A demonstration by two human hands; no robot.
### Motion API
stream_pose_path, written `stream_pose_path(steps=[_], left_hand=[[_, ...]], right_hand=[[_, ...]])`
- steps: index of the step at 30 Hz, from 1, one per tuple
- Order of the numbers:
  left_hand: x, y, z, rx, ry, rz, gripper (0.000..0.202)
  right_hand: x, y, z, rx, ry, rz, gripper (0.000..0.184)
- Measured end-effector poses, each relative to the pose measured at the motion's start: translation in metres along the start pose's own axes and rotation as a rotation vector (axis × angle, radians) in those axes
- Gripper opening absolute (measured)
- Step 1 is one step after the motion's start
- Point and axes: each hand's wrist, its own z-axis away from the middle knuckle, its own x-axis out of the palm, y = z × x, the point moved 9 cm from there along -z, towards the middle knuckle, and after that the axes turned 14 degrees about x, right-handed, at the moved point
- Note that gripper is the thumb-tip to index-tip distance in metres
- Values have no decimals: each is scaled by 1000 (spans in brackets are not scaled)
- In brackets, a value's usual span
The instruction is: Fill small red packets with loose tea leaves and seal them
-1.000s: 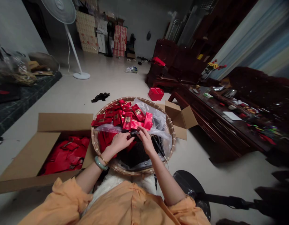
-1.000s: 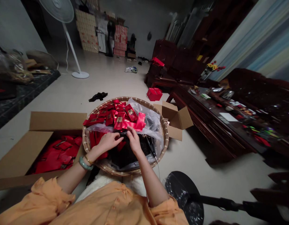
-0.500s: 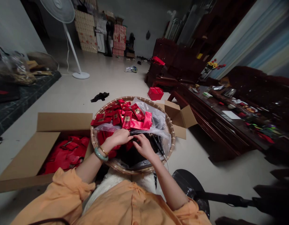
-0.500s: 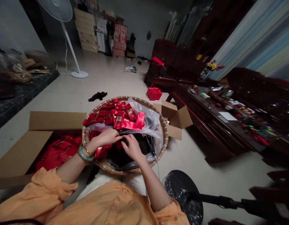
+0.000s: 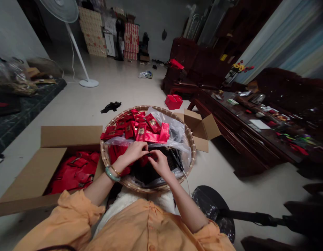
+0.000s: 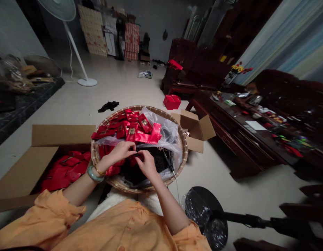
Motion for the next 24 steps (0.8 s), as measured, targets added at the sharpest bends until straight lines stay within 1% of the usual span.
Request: stream_pose_path(steps=[3,8,12,17,19,22,24], left_hand=[[3,0,1,51,-27,32,19],[4,13,5,180,-79,-37,33],[7,17,11,246,-106,-26,26],[9,12,16,277,-105,-19,25],[9,12,16,298,-110,-23,21],[10,14,16,336,-110,-52,15],[7,18,17,367,-82,-71,13]], right_hand=[[2,1,-2,-3,-22,-4,10],[-4,-3,-4,-15,20,70,8],[-12,-11,-1,-34,67,124,6],[-19,-22,3,-74,131,262,13],[-16,-25,2,-92,115,324,12],[1,-25,-3,-102,14,510,8],[8,-24,-6,-87,-21,630,7]])
